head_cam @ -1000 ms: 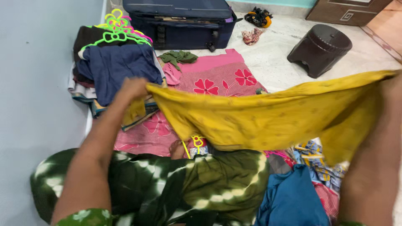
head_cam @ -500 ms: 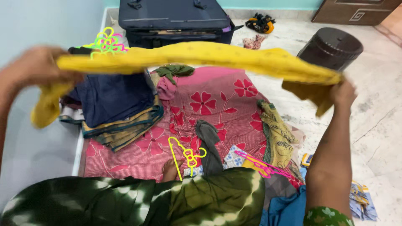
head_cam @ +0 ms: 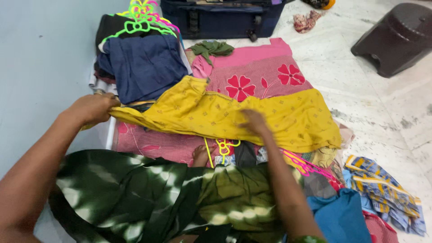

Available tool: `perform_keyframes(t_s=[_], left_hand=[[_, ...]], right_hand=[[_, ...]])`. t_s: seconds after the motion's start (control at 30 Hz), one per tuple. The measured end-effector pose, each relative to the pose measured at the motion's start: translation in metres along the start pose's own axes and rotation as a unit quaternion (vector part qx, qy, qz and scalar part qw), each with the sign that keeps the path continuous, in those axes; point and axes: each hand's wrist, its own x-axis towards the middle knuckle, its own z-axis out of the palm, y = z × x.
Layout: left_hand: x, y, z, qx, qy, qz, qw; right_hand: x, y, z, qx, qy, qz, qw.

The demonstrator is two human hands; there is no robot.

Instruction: The person sits on the floor and places various garments onto colorful plastic hangers. They handle shirts, pants, and other clothing items one at a time, then stack the hung items on a pile beside them.

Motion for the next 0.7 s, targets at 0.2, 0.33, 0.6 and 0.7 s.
perform_keyframes(t_s=[0.2, 0.33, 0.6, 0.7], left_hand=[[0.009, 0.037, -0.106, -0.027, 0.088, 0.061, 0.994], [0.115, 0.121, -0.154, -0.010, 0.213, 0.284, 0.935], [0.308, 0.425, -0.115, -0.066, 0.269, 0.319, 0.906], [0.337, 0.385, -0.051, -0.094, 0.205, 0.182, 0.957]], right_hand=[[-0.004, -0.156, 0.088, 0.144, -0.054, -0.115, 0.981], [-0.018, -0.164, 0.118, 0.332, 0.015, -0.070, 0.941], [-0.038, -0.161, 0.100, 0.655, 0.090, 0.247, 0.708], [-0.040, -0.159, 0.099, 0.678, 0.107, 0.333, 0.647]])
